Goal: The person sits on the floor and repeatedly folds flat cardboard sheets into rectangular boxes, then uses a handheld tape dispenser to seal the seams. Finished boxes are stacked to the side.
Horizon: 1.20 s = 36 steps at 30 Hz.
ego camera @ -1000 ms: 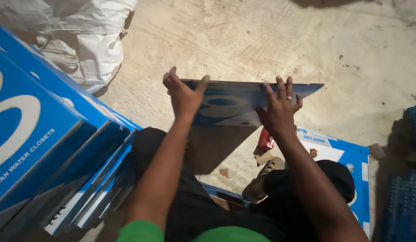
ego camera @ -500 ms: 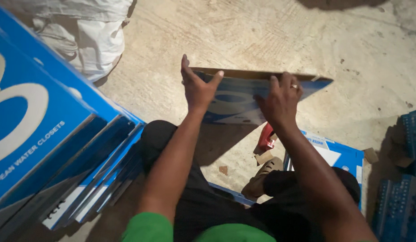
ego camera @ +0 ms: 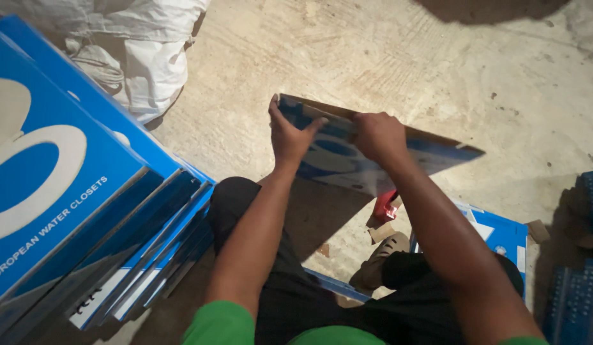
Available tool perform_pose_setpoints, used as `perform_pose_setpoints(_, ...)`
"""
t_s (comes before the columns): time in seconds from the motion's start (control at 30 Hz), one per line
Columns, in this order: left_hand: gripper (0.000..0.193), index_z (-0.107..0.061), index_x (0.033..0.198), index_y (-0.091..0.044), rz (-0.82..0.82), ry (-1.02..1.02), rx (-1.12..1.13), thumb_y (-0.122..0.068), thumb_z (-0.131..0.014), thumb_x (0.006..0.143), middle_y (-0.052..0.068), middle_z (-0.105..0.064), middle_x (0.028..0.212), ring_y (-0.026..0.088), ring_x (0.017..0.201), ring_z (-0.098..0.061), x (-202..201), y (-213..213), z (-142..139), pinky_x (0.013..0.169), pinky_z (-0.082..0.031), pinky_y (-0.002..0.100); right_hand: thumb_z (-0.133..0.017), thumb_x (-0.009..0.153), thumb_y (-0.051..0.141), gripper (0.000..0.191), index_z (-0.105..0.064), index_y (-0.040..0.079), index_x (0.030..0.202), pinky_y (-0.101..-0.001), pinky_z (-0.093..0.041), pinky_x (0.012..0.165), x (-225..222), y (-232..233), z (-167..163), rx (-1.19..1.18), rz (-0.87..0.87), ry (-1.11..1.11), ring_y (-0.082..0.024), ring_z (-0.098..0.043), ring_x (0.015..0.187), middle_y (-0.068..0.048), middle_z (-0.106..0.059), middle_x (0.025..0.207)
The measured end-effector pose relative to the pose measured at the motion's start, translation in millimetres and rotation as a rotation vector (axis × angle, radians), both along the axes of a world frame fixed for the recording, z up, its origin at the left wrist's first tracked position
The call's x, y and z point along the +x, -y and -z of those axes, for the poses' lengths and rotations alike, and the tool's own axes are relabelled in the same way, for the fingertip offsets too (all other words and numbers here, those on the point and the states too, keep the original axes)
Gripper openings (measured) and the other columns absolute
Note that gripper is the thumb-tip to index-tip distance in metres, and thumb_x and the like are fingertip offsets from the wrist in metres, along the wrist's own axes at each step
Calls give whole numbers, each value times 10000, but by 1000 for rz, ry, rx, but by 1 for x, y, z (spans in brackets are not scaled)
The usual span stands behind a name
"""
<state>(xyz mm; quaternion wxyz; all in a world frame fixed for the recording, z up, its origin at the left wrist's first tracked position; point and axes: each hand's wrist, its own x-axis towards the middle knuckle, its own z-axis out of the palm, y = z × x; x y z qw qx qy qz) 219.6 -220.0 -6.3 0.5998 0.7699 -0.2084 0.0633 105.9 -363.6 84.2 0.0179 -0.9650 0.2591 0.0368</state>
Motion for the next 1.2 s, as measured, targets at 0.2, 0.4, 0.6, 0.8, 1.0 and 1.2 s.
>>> perform_pose_setpoints(0.2,1272,-301,1499,-6,61,-20,34,-537,-981,564,274,-583,1359,440,1233,-608,9,-9,4,1016,-518,478,-706,863,246,411,-724,280,1272,-492,-558,792,26,20,15,60,-137,-18,-374,-708,920,-157,-748,994)
perform_pose_setpoints(0.4,1264,-310,1491,-24,207,0,77,-500,-1000,545,256,-605,1356,423,1246,-618,23,-16,6,1019,-524,464,-723,839,246,401,-731,266,1239,-483,-551,800,21,34,22,57,-207,-27,-369,-700,936,-141,-750,1007)
perform_pose_setpoints(0.6,1164,-323,1545,-61,287,67,85,-379,-972,633,239,-594,1426,411,1305,-605,22,-14,12,1071,-513,460,-699,845,164,509,-659,231,1348,-505,-544,811,30,32,11,120,-234,-71,-405,-688,944,-192,-739,1003)
perform_pose_setpoints(0.8,1205,-253,1530,-56,223,138,17,-382,-982,627,282,-536,1418,459,1282,-555,16,-13,18,1027,-495,482,-689,802,122,619,-628,259,1402,-501,-542,829,55,12,16,215,-317,-51,-407,-690,945,-211,-728,1026)
perform_pose_setpoints(1.0,804,-406,1491,-117,374,60,-25,-235,-869,844,198,-712,1247,386,1180,-706,16,-16,29,950,-576,424,-736,781,138,518,-682,245,1284,-486,-540,843,54,-17,8,259,-438,0,-395,-697,950,-183,-739,1003)
perform_pose_setpoints(1.2,548,-568,1276,-127,424,-60,-94,-93,-825,793,158,-774,1087,280,1032,-773,22,-2,24,829,-594,362,-724,870,117,388,-691,154,1255,-497,-527,880,20,1,19,258,-385,296,-375,-671,1075,-154,-729,1139)
